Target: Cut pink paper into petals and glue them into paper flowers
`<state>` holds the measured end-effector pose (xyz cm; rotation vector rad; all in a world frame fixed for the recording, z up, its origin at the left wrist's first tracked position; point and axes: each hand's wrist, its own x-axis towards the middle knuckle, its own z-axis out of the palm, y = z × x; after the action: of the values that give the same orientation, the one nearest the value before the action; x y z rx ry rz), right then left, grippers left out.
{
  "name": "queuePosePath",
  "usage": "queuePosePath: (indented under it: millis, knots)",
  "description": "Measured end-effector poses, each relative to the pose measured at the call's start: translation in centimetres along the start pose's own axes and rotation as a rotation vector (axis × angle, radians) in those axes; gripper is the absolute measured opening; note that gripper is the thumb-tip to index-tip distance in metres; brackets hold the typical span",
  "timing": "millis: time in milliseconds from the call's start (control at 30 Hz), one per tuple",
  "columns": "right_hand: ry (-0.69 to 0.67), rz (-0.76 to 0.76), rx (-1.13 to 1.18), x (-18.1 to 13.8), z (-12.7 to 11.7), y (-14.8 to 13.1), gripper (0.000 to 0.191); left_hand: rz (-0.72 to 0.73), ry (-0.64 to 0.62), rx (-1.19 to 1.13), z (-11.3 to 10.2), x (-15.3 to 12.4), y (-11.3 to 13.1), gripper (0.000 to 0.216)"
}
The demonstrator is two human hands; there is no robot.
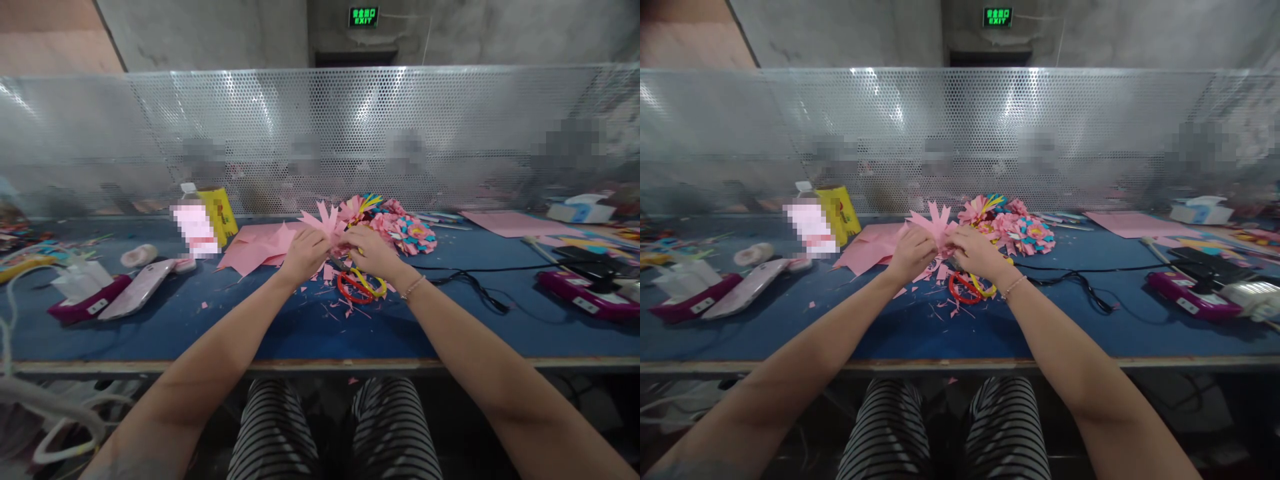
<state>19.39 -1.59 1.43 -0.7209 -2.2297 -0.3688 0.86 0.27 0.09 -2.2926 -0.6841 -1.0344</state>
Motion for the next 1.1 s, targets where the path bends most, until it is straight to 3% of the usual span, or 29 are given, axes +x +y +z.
queuePosePath:
  millis: [433,733,867,933,1000,1067,1100]
  knots:
    - [-0.036,-0.02,-0.025,-0.2,0.8,0.8,0.028,0.011,-0.004,0.014,0.1,0.0,0.0,0.02]
    - [-0.035,0.11,0.185,0.0,0.1,0.4,0.028,-0.02,-0.01,-0.058,0.0,0.2,-0.1,0.015]
    - [0.237,0.391,0.252,0.0,-1.6,2.6,0.029,-0.298,0.121,-0.28,-0.1,0.8,-0.3,0.012]
    - [0.265,0.573,0.147,-0.5,-2.2,4.2,0.027,-0.527,0.217,-0.421,-0.3,1.1,-0.5,0.015]
    - [0.106,0.713,-0.047,-1.3,-2.4,5.6,0.019,-0.738,0.304,-0.592,-0.5,1.4,-0.7,0.019]
    - [-0.227,0.794,-0.19,-2.2,-2.1,6.5,0.013,-0.906,0.341,-0.785,-0.7,1.6,-0.8,0.021]
    - [-0.308,0.786,-0.176,-2.7,-1.8,6.7,0.012,-0.972,0.33,-0.878,-0.8,1.6,-0.8,0.022]
